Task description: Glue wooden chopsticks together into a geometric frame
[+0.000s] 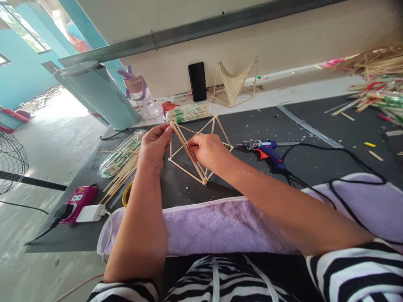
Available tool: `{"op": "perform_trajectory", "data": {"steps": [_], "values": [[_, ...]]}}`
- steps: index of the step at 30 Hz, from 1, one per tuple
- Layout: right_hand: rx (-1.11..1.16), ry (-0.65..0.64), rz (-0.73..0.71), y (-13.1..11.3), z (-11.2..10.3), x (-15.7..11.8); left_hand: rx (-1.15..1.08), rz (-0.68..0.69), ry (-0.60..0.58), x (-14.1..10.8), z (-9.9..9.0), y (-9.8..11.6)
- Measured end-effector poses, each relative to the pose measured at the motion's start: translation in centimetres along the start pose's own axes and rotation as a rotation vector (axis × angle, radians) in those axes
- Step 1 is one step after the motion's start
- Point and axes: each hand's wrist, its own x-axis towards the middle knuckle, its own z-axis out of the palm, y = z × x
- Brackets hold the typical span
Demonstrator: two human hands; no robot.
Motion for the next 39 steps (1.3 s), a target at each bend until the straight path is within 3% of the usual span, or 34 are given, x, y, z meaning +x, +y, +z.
{"op": "perform_trajectory", "data": {"steps": [15,39], "values": [[-0.058,0.015,-0.026,-0.1,-0.2,0.1,-0.025,0.021,-0.004,-0.1,0.2,0.1],[-0.113,0.018,-0.052,-0.4,-0.3,0.0,0.089,0.09,-0.144,1.3,0.2,0.4]]}}
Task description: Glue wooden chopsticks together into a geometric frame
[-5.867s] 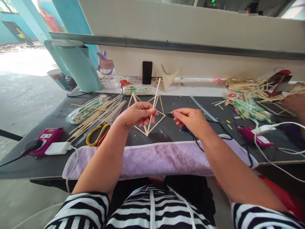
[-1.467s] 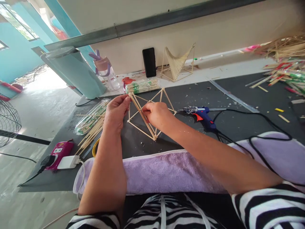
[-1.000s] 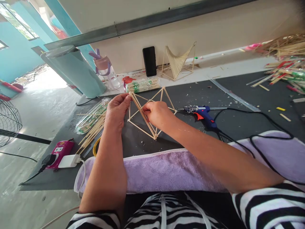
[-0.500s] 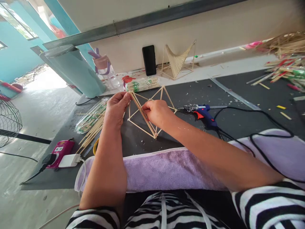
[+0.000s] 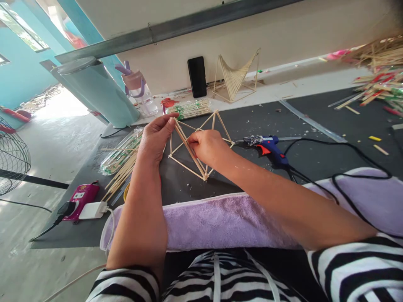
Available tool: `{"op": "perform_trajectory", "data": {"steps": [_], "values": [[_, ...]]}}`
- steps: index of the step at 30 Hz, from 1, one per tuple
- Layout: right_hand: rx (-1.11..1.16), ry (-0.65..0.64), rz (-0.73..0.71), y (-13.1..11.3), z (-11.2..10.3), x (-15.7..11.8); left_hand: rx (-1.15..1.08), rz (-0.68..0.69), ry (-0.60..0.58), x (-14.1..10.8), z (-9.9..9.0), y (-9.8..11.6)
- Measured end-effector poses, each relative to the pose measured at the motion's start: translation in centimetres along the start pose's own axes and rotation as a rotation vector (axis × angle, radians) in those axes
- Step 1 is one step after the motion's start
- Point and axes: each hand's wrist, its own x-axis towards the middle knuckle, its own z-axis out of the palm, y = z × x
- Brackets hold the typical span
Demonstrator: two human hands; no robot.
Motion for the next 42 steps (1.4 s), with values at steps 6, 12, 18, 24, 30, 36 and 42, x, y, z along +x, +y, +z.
{"op": "perform_trajectory", "data": {"steps": [6,12,18,24,30,36,42], "values": [[0.029,0.024,-0.027,0.27,0.31,-0.04,-0.012,0.004,-0.022,0.22,-0.08,-0.29],[0.033,0.027,-0.02,0.52,0.71,0.08,-0.064,0.008,-0.049,0.37,-0.14,-0.65],[0.034,0.027,-0.019,0.59,0.76,0.08,-0.053,0.004,-0.039,0.2,-0.03,-0.52],[0.024,0.027,-0.012,0.41,0.62,-0.02,-0.038,0.021,-0.037,0.16,0.05,-0.46],[0.029,0.039,-0.021,0.3,0.59,-0.24,-0.009,0.026,-0.028,0.08,0.13,-0.28],[0.019,0.013,-0.014,0.12,0.37,-0.39,0.034,0.049,-0.012,0.22,0.17,-0.45],[0.029,0.015,-0.029,0.2,0.29,-0.47,0.163,0.185,-0.037,0.53,-0.44,-0.48]]}}
